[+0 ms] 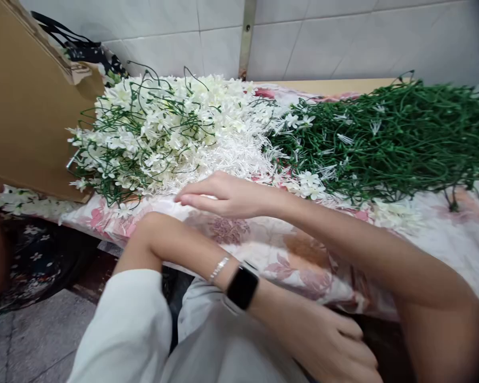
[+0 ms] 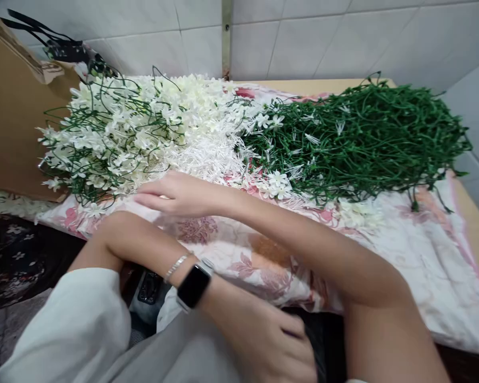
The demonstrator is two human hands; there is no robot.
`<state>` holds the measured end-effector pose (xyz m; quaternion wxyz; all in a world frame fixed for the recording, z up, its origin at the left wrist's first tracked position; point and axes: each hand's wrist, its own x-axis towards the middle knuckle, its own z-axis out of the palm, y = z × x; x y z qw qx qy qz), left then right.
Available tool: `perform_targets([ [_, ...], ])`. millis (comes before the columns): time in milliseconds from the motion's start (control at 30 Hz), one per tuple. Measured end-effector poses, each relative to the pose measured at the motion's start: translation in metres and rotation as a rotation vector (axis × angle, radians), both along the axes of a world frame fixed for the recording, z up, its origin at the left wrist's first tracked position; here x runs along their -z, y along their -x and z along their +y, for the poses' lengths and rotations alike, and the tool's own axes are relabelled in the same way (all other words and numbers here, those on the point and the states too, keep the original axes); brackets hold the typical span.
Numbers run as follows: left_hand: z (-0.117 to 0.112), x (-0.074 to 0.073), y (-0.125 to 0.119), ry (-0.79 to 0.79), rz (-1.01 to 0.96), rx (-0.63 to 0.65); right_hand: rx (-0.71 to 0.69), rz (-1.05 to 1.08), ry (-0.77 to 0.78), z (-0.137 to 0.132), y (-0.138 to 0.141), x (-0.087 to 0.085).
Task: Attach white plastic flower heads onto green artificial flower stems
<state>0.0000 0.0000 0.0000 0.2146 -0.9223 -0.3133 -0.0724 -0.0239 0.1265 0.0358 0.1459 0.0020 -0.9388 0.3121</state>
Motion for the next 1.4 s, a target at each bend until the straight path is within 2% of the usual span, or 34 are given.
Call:
perform_targets([
  [200, 0.053, 0.003, 0.068, 0.138, -0.166, -0.02, 0.564, 0.109, -0.184, 0.012, -0.094, 0.03],
  [300, 0.078, 0.008, 0.085, 0.116, -0.215, -0.051, 0.795, 0.083, -0.33, 0.024, -0.124, 0.034],
  [367, 0.089, 0.01, 0.092, 0.077, -0.245, -0.114, 0.874, 0.035, -0.394, 0.033, -0.137, 0.033],
  [500, 0.096, 0.014, 0.099, 0.049, -0.292, -0.106, 0.842, -0.071, -0.434, 0.048, -0.151, 0.031],
  [633, 0.092, 0.019, 0.099, 0.112, -0.306, -0.043, 0.82, -0.219, -0.433, 0.052, -0.165, 0.026],
  [767, 0.09, 0.021, 0.097, 0.194, -0.331, -0.033, 0.711, -0.379, -0.382, 0.051, -0.171, 0.024],
  [833, 0.091, 0.022, 0.096, 0.23, -0.347, -0.041, 0.724, -0.342, -0.384, 0.049, -0.165, 0.028],
  [933, 0.092, 0.023, 0.095, 0.249, -0.359, -0.034, 0.798, -0.152, -0.407, 0.047, -0.149, 0.041],
  [1033, 0.092, 0.025, 0.094, 0.257, -0.359, -0.007, 0.772, -0.091, -0.552, 0.047, -0.134, 0.053],
  [1133, 0.091, 0.025, 0.094, 0.289, -0.379, 0.01, 0.728, -0.094, -0.705, 0.05, -0.131, 0.059],
  [1233, 0.09, 0.022, 0.095, 0.45, -0.485, -0.012, 0.751, -0.011, -0.771, 0.05, -0.137, 0.056],
  [1333, 0.09, 0.018, 0.096, 0.743, -0.718, -0.13, 0.768, 0.099, -0.806, 0.044, -0.145, 0.048],
  [1400, 0.093, 0.017, 0.096, 0.937, -0.904, -0.217, 0.718, 0.178, -0.853, 0.037, -0.149, 0.044],
])
